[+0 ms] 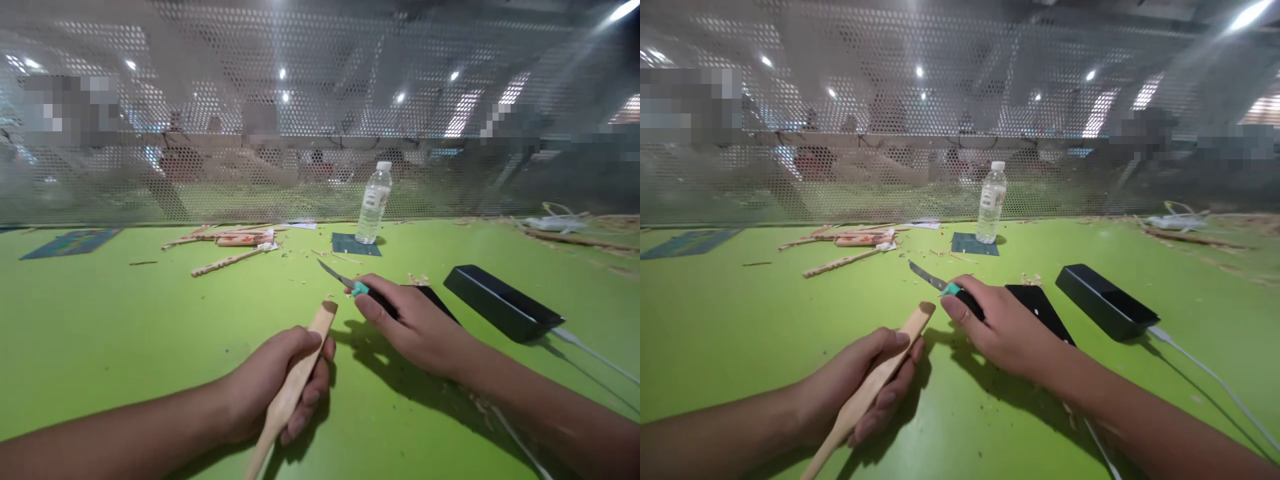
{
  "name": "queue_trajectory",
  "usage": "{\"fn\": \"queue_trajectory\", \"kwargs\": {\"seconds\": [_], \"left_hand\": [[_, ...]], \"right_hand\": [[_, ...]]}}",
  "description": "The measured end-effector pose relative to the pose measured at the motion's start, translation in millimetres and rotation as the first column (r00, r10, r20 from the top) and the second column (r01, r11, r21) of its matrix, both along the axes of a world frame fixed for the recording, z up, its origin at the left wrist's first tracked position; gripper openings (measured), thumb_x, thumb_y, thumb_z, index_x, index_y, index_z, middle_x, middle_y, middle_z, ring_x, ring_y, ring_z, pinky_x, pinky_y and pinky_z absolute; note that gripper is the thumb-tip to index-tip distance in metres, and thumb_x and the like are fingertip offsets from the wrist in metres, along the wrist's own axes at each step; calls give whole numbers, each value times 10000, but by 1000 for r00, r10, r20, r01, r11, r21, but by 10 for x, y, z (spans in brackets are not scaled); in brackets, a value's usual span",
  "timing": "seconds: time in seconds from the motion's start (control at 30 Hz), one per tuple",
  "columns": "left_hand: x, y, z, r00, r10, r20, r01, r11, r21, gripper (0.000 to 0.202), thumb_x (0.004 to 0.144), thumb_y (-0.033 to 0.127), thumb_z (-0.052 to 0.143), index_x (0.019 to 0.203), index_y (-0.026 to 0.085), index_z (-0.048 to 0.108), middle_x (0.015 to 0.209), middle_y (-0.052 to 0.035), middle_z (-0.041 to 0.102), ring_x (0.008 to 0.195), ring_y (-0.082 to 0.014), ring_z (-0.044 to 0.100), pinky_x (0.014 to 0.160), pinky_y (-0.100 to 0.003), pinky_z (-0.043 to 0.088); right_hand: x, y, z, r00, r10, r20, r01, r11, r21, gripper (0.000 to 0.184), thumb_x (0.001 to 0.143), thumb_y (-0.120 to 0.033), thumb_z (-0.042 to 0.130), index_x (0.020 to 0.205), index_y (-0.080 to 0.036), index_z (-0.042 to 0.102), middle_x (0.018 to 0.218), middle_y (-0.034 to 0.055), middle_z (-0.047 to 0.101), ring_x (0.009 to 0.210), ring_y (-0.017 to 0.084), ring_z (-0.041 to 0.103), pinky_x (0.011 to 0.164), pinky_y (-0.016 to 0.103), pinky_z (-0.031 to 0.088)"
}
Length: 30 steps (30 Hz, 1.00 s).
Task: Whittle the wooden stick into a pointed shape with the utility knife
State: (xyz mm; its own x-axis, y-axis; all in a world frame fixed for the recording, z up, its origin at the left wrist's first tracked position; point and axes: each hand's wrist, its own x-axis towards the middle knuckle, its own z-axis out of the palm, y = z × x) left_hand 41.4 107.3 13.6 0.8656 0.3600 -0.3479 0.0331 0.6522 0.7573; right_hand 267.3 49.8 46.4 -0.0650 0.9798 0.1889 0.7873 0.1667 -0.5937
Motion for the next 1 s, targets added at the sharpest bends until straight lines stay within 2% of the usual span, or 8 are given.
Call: {"fn": "queue_trajectory", "kwargs": {"seconds": [0.13,0.23,0.33,0.4,0.53,0.73,0.83,1.0], "left_hand": [[-33,2,-71,994,3,105,-1,1000,-25,188,948,347,426,941,200,542,567,48,521,330,-88,439,317,-163,406],[-73,-10,-139,979,20,203,-14,999,-33,156,908,328,468,977,204,533,618,36,547,363,-92,489,352,-179,440],[-102,-26,-161,976,39,213,-29,998,-50,166,898,325,503,1003,200,531,669,24,570,418,-91,539,403,-183,473],[-103,-38,-145,981,56,183,-52,998,-29,164,908,331,541,1008,203,519,668,39,562,416,-74,524,414,-170,464],[-80,-71,-74,998,48,48,-54,989,136,245,980,426,620,1011,220,491,583,96,507,352,-41,433,393,-137,400],[-60,-103,19,999,29,-17,-24,967,253,436,919,601,688,1036,207,542,537,97,506,346,-60,415,372,-157,380],[-38,-100,63,998,40,-48,-23,949,315,482,889,654,689,976,194,574,497,79,515,352,-67,423,380,-160,372],[3,-93,102,989,70,-129,-23,943,333,518,844,682,713,756,204,531,444,102,395,329,-64,397,370,-166,351]], "right_hand": [[-3,-4,5,995,75,68,-74,997,-6,363,1081,-533,390,1092,-223,580,845,5,657,717,176,586,664,303,402],[-8,8,-27,981,134,142,-135,991,-7,363,1082,-509,390,1076,-209,596,905,33,682,760,187,605,695,314,417],[-9,26,-77,960,162,227,-162,987,-20,377,1080,-501,388,1058,-199,612,938,61,696,795,212,624,714,334,431],[-11,26,-103,951,170,257,-168,985,-31,381,1083,-497,382,1059,-201,620,941,69,703,806,222,633,720,340,436],[-28,-24,-114,944,223,242,-217,975,-52,359,1088,-488,395,1025,-222,629,904,51,713,768,204,635,698,323,438],[-86,-111,-94,905,371,210,-359,929,-95,239,1073,-404,463,1025,-233,623,877,31,706,747,186,634,660,311,446],[-99,-123,-104,895,373,244,-362,928,-87,244,1074,-399,459,1076,-226,632,909,45,715,768,201,654,672,328,470],[-118,-159,-132,881,295,370,-317,948,-2,313,1086,-433,431,1167,-207,632,916,73,733,765,231,693,640,348,488]]}}
